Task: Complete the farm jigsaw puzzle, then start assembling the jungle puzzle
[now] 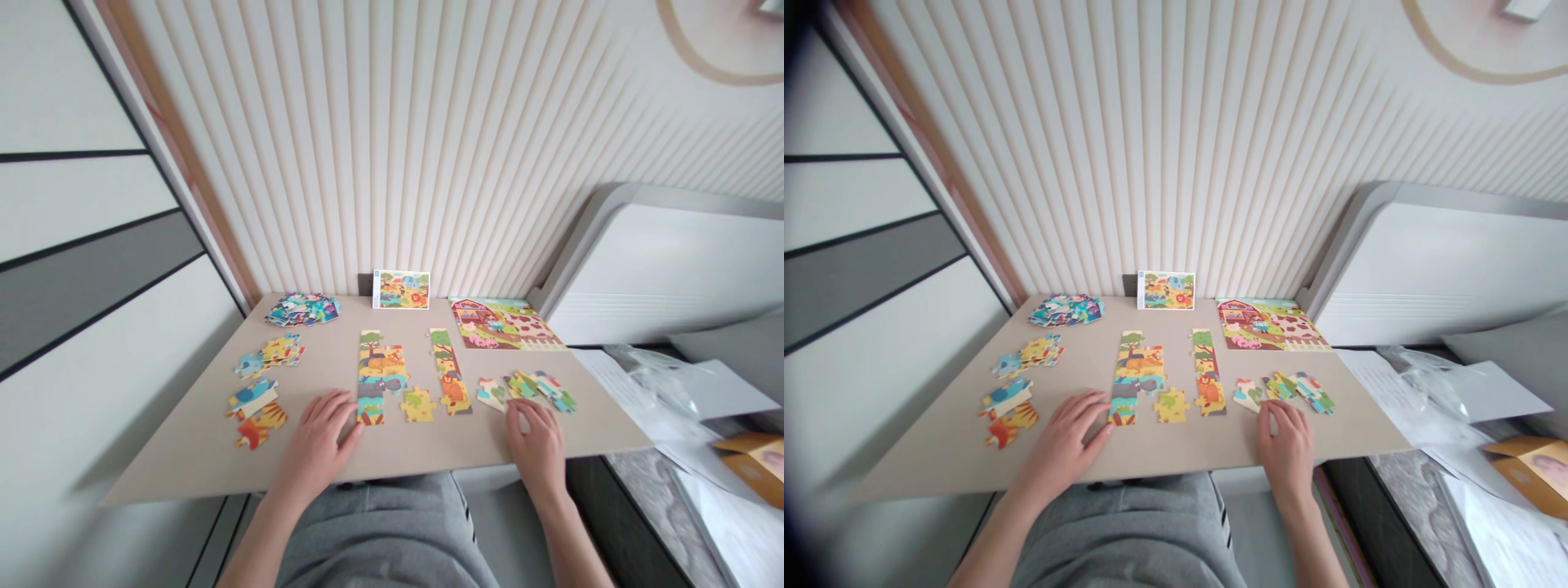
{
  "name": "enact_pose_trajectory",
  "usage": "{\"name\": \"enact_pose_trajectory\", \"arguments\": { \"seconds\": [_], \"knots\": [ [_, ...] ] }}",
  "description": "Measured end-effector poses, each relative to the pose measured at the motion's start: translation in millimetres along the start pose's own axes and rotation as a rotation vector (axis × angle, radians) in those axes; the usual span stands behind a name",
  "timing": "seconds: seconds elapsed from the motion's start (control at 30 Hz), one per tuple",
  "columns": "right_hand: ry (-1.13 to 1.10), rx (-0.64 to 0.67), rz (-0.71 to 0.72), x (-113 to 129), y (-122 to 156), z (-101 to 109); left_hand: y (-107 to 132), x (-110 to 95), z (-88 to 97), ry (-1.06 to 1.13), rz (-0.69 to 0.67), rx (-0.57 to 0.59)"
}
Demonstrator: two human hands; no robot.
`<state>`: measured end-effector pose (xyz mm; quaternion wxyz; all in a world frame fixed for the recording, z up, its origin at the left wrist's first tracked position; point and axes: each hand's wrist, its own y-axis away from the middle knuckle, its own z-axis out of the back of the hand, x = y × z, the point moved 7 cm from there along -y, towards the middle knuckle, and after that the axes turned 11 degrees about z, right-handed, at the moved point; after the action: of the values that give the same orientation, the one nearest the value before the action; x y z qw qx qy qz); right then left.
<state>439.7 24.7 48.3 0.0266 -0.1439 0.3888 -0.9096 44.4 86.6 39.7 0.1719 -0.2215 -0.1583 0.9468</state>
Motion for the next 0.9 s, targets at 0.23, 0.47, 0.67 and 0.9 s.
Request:
{"name": "enact_pose_trajectory", "arguments": {
  "seconds": [0.23,0.47,0.67,0.9],
  "knots": [
    [0.229,0.134,-0.181,-78.7,-7.1,-1.7,0.9,1.4,-2.6,-0.016,-0.002,0.01],
    [0.217,0.252,-0.137,-87.7,-9.4,-23.1,0.9,3.5,-4.7,-0.005,-0.005,-0.001],
    [0.142,0.281,-0.078,-72.1,4.3,-17.2,1.1,5.0,-5.6,-0.012,-0.015,-0.016],
    [0.208,0.225,-0.182,-98.5,-5.6,5.6,1.2,7.1,-8.1,-0.011,-0.022,-0.018]
  ]
}}
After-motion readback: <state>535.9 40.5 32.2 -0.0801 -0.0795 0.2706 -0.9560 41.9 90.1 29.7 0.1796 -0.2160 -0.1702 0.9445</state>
